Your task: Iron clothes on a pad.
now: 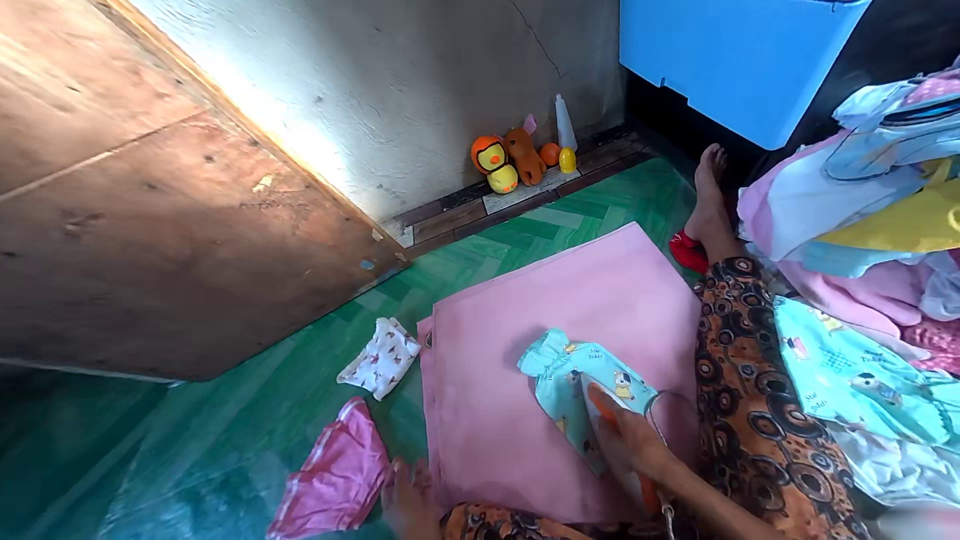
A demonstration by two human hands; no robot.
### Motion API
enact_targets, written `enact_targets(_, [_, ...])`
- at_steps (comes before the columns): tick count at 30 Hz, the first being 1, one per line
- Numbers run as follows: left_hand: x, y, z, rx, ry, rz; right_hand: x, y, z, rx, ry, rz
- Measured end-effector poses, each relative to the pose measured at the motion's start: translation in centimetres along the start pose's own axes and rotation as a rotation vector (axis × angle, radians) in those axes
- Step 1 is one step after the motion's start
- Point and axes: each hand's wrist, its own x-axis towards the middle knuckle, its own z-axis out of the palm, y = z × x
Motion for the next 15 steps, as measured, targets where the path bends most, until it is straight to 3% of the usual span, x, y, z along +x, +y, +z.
enact_targets(5, [-0.6, -0.1, 0.5, 0.187, 0.018, 0.201, 1.6, -2.4, -0.2, -0.081, 0.112, 0.104])
enact_targets(9, [-0.9, -0.6, 0.8, 0.487, -0.132, 0.552, 3.4, -3.9, -1.2, -0.076, 0.142, 0.146])
enact_targets(12, [-2.7, -0.7, 2.2, 0.661, -0.244, 0.688, 3.9, -4.1, -1.6, -0.091, 0.14, 0.155])
enact_targets(15, [-5.5, -2.1, 4.0, 0.753, -0.488, 0.815, 3.6, -3.7, -1.7, -0.106, 0.113, 0.157])
